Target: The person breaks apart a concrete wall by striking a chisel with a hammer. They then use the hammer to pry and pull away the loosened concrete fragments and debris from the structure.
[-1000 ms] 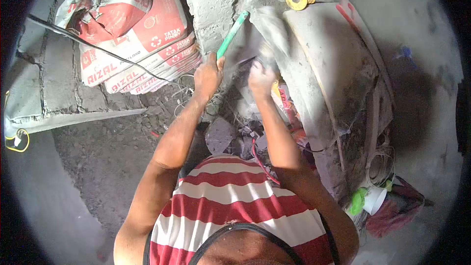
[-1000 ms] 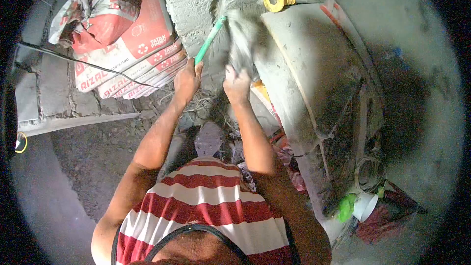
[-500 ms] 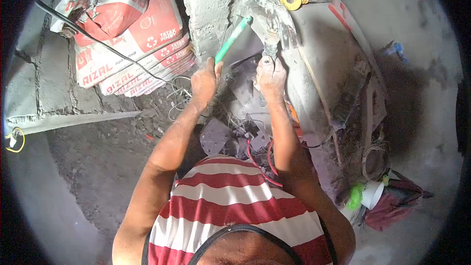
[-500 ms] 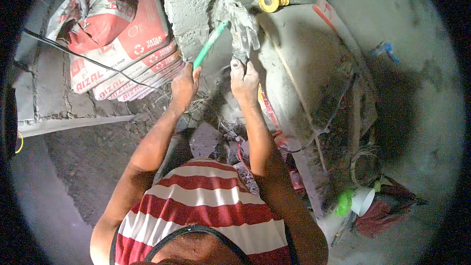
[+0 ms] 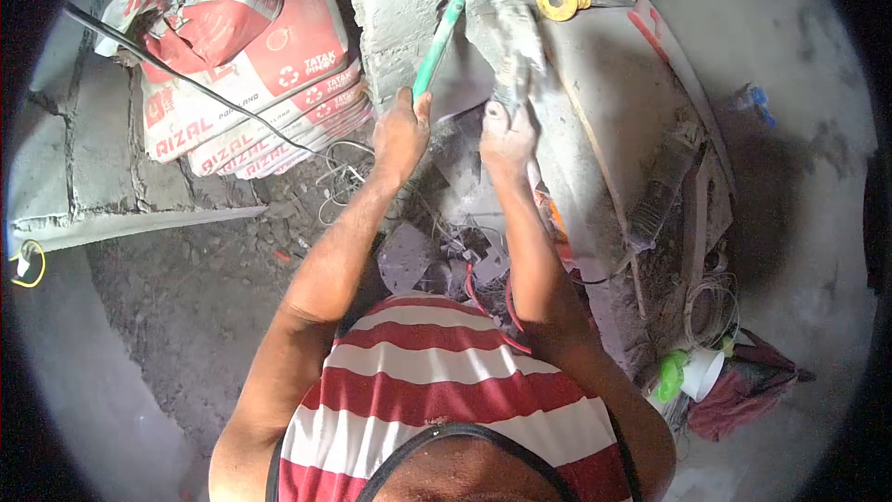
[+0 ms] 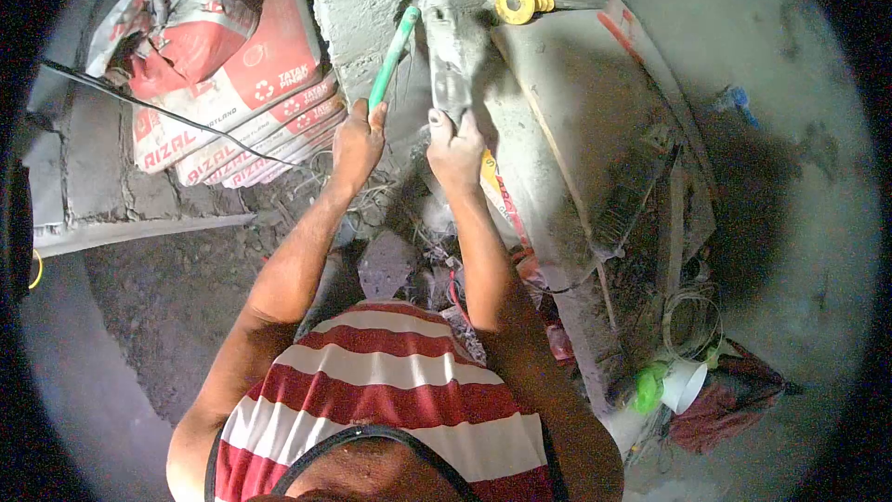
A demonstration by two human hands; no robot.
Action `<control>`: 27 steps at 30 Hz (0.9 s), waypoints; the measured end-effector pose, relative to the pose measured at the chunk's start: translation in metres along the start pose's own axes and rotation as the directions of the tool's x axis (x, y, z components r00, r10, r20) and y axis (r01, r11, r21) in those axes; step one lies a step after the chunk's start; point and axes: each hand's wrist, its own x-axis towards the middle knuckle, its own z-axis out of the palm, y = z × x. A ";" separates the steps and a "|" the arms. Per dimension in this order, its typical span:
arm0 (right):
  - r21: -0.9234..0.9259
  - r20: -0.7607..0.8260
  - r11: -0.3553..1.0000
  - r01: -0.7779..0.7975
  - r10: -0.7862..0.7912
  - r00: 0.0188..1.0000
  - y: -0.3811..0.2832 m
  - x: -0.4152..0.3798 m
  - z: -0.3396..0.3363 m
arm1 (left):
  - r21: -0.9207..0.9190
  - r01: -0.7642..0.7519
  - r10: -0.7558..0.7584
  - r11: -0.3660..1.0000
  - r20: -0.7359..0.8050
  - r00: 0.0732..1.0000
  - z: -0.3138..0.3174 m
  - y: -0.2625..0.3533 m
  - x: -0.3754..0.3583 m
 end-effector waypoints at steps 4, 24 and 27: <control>-0.370 0.230 0.918 -0.147 0.243 0.942 0.002 0.027 0.017 | -0.009 0.017 -0.017 1.000 0.033 0.999 -0.001 0.002 0.000; -0.133 0.266 0.960 -0.247 0.275 0.924 0.054 -0.038 -0.022 | 0.101 -0.250 0.246 0.963 0.048 0.968 0.062 -0.125 -0.082; -0.050 0.285 0.957 -0.285 0.287 0.915 0.044 -0.046 -0.032 | 0.104 -0.334 0.345 0.937 -0.121 0.931 0.041 -0.078 -0.032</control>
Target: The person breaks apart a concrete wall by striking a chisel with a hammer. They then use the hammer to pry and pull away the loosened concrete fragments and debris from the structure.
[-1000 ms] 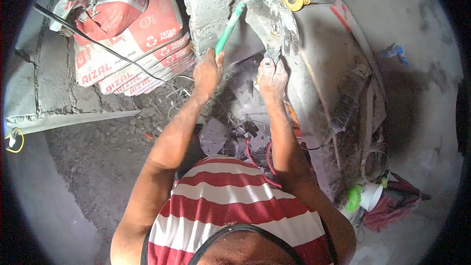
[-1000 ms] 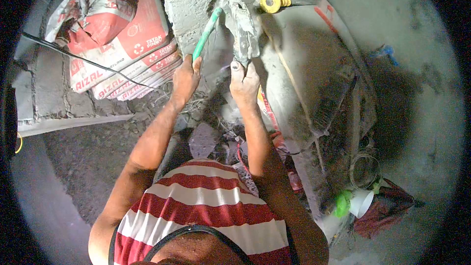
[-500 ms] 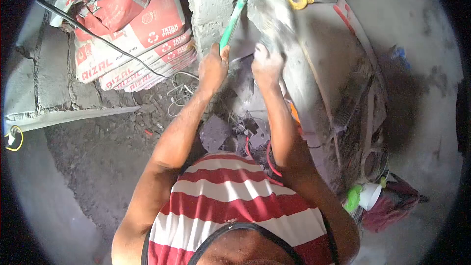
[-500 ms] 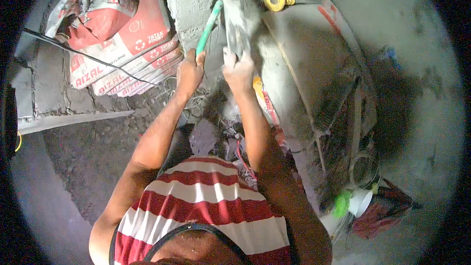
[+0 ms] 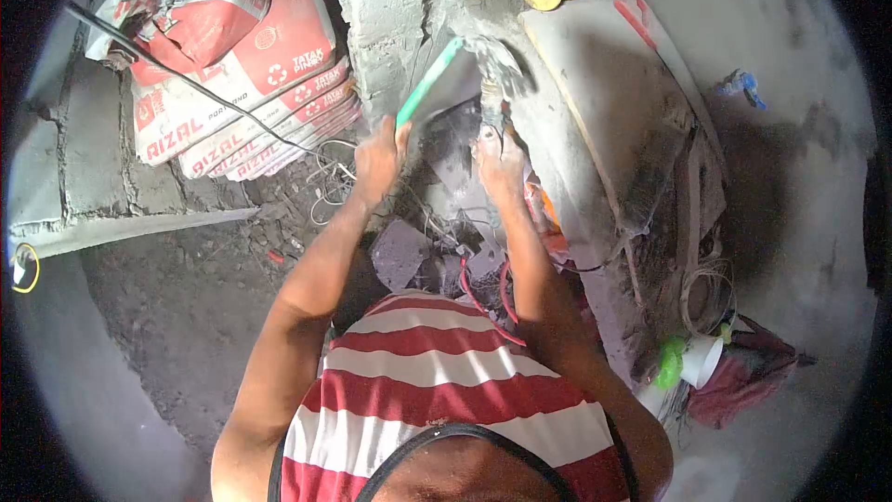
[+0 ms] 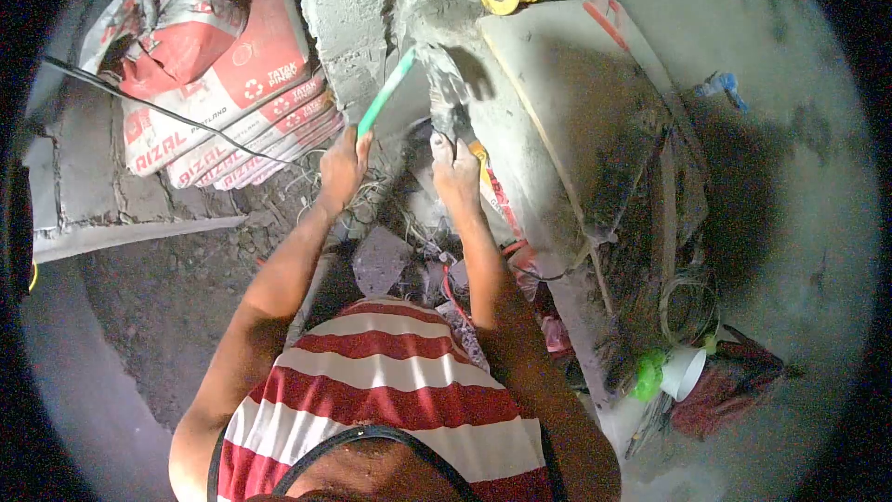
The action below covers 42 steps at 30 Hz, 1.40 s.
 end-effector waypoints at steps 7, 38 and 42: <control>0.123 -0.022 0.992 0.015 -0.012 1.000 0.010 -0.003 -0.006 | 0.048 0.101 -0.102 0.994 0.035 0.994 0.005 0.002 0.036; -0.124 -0.199 0.952 0.279 -0.299 0.933 -0.034 0.046 0.030 | -0.019 0.266 -0.260 0.964 0.153 0.953 -0.006 0.024 0.041; -0.346 -0.124 0.934 0.087 -0.138 0.983 -0.038 0.074 0.027 | -0.001 0.258 -0.255 0.966 0.152 0.955 -0.014 0.032 0.056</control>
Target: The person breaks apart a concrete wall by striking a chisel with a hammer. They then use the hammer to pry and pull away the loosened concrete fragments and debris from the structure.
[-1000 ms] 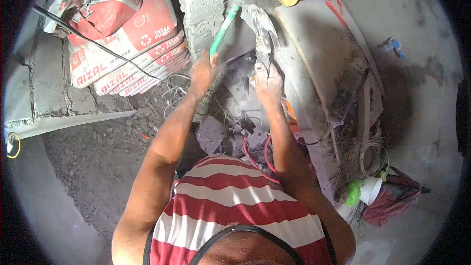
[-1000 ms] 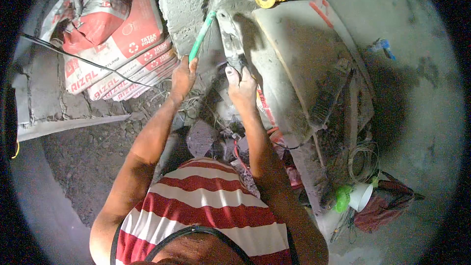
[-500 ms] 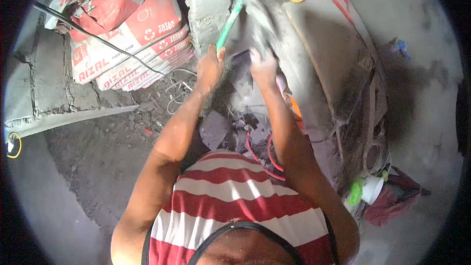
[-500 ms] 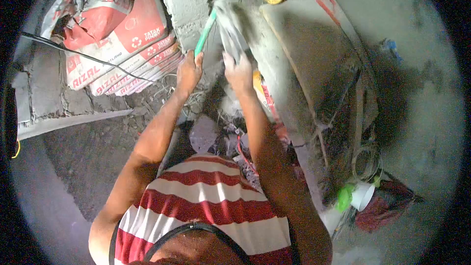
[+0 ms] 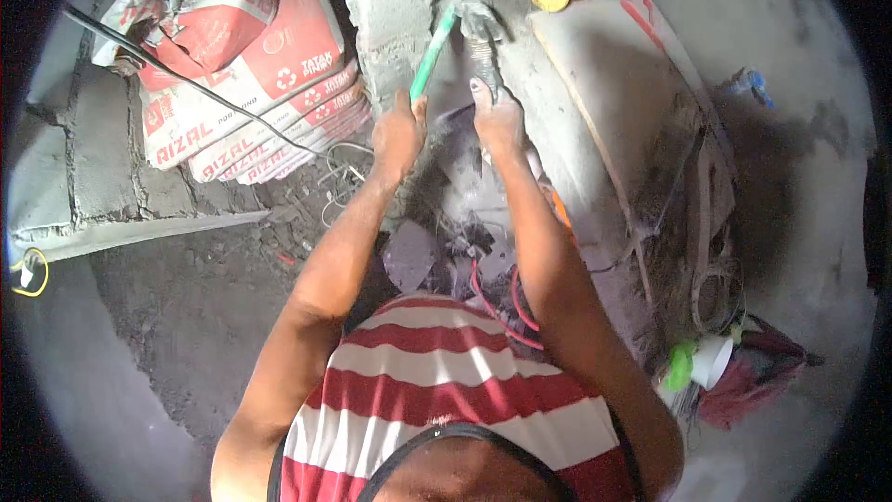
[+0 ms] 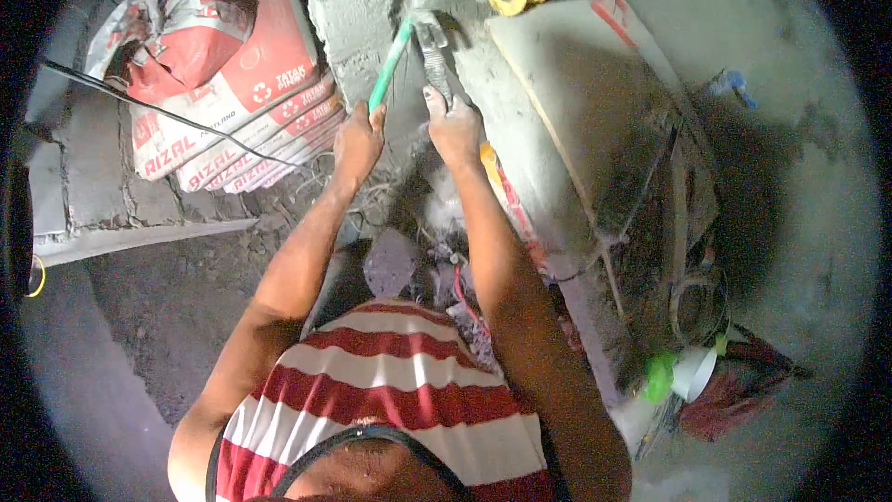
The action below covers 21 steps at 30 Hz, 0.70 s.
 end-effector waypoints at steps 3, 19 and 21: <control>0.375 0.123 0.892 -0.253 0.223 0.967 -0.007 -0.012 -0.015 | 0.030 0.029 -0.030 0.999 0.031 0.999 0.001 -0.001 -0.014; 0.577 0.210 0.744 -0.338 0.264 0.941 0.013 -0.041 -0.029 | -0.077 0.138 -0.117 0.987 0.230 0.966 0.026 -0.010 -0.071; 0.608 0.218 0.730 -0.313 0.226 0.949 0.029 -0.055 -0.034 | 0.038 0.063 -0.069 0.997 0.171 0.983 0.020 -0.016 -0.077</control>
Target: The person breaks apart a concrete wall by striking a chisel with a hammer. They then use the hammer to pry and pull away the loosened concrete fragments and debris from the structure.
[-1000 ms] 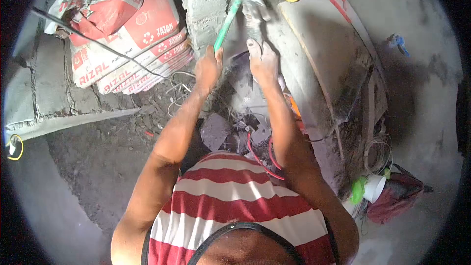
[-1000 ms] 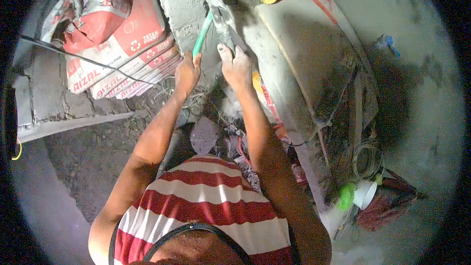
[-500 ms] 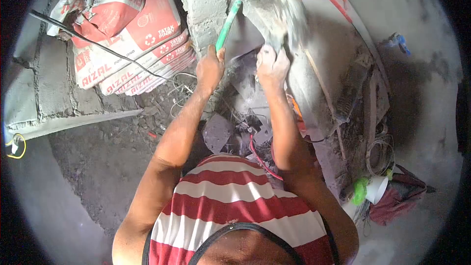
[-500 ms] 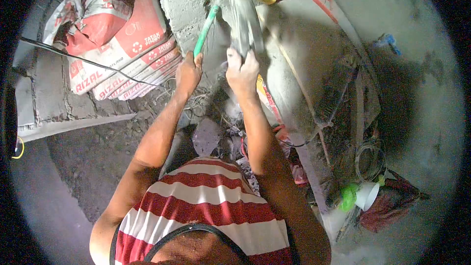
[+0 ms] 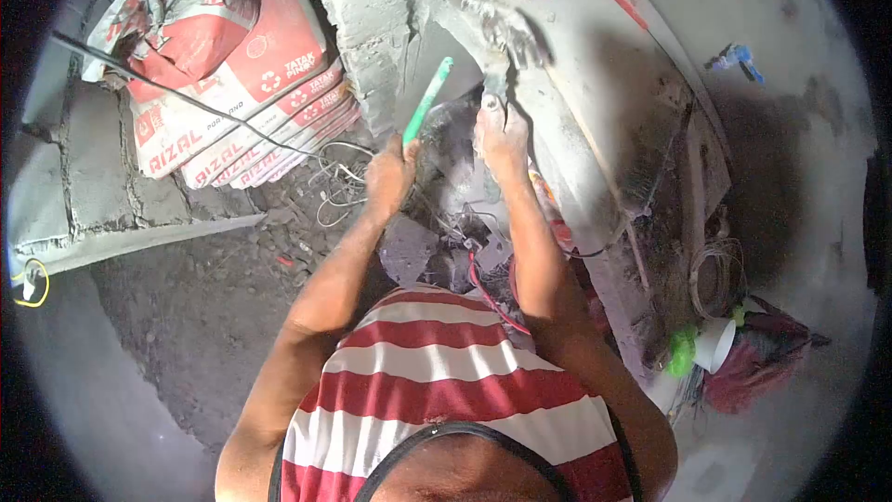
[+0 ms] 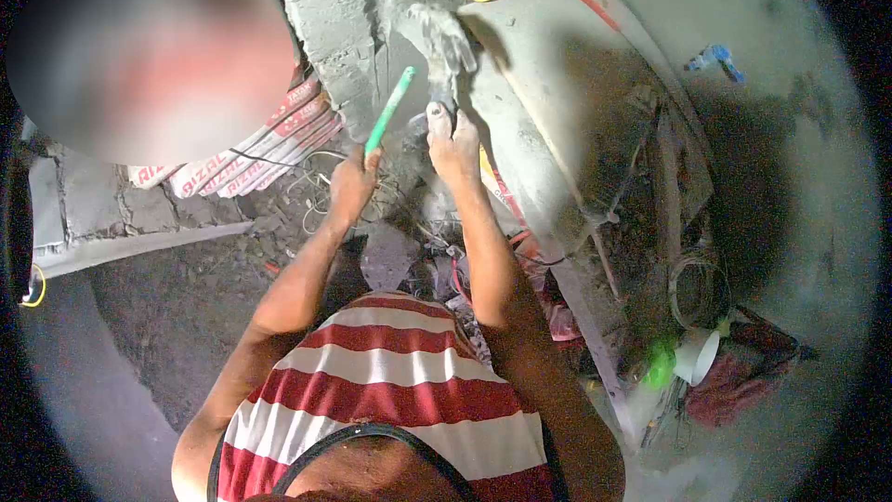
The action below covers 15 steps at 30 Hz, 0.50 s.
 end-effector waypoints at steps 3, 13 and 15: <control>0.165 0.066 0.985 0.052 -0.063 0.996 0.021 -0.013 -0.007 | 0.033 -0.063 0.066 0.997 -0.099 0.993 -0.015 0.001 0.012; 0.044 0.100 0.997 -0.067 0.062 0.993 0.041 -0.044 -0.003 | 0.042 -0.089 0.095 0.995 -0.170 0.981 -0.022 -0.008 0.060; 0.021 0.109 0.998 -0.066 0.063 0.992 0.033 -0.041 -0.001 | 0.025 -0.051 0.054 0.998 -0.150 0.987 -0.020 -0.009 0.061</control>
